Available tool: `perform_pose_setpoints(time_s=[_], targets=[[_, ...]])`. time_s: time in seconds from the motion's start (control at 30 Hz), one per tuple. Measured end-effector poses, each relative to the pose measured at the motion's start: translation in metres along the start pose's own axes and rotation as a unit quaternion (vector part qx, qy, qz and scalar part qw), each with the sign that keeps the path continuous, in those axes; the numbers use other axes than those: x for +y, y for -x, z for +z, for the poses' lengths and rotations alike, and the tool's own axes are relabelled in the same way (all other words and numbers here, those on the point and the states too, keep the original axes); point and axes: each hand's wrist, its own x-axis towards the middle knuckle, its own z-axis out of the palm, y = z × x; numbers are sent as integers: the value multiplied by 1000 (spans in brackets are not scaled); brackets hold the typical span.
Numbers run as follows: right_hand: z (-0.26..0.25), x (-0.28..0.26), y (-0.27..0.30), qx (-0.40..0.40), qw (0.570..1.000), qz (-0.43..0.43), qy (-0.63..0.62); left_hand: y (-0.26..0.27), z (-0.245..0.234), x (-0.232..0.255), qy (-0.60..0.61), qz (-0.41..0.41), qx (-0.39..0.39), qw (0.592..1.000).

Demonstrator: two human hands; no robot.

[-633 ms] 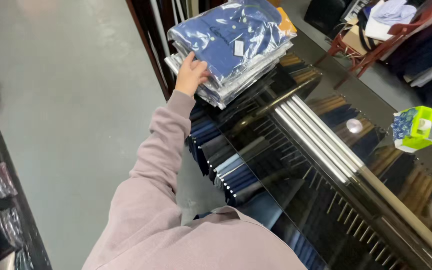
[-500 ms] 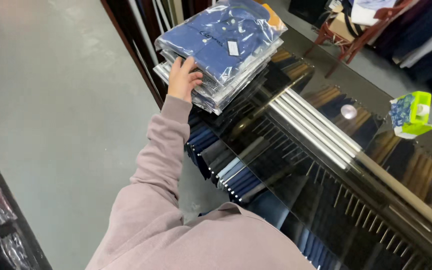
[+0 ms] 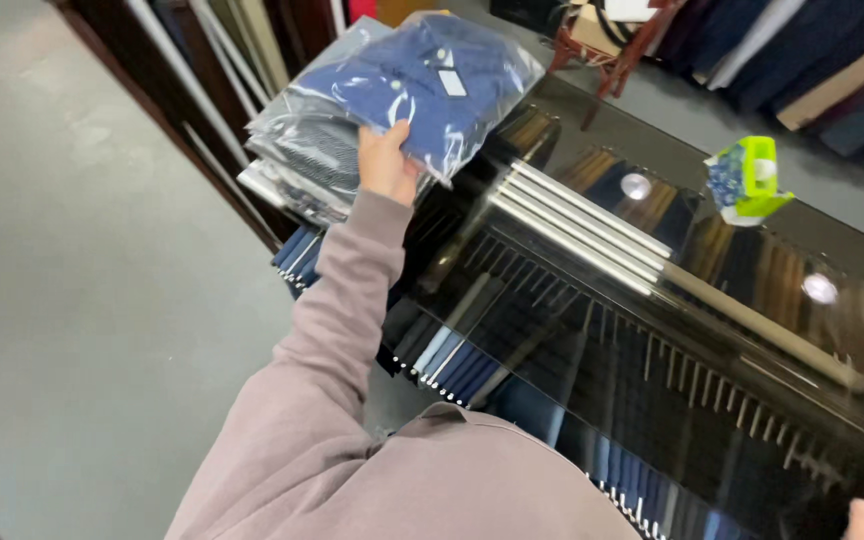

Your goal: The person picks up several packaged shirts one at a time from a glass counter, dusts each side of the packaging using a feather duster, and then stacks the dusted shirts back onto the counter.

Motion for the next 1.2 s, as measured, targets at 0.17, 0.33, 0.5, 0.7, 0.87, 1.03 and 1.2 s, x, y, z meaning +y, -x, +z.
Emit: perform_pose_setpoints(time_s=[0.17, 0.33, 0.5, 0.7, 0.87, 1.03, 1.2], targets=[[9, -41, 28, 40, 998, 10, 41, 86, -48, -50, -39, -136, -189, 972], [0, -85, 44, -16, 999, 46, -20, 159, -97, -138, -50, -301, -94, 948], [-52, -179, 50, -108, 959, 74, 252, 208, -102, -145, -35, -377, -77, 922], [-58, -246, 83, -364, 784, 62, 499, 203, -126, -164, -53, -370, -60, 926], [-71, -259, 92, -415, 713, 78, 560, 220, -85, -141, -23, -422, -41, 905], [-85, -236, 98, -336, 700, 6, 630, 217, -92, -148, -25, -410, -92, 907], [-40, -287, 65, -364, 680, 55, 634, 216, -118, -153, 127, -525, -154, 827]])
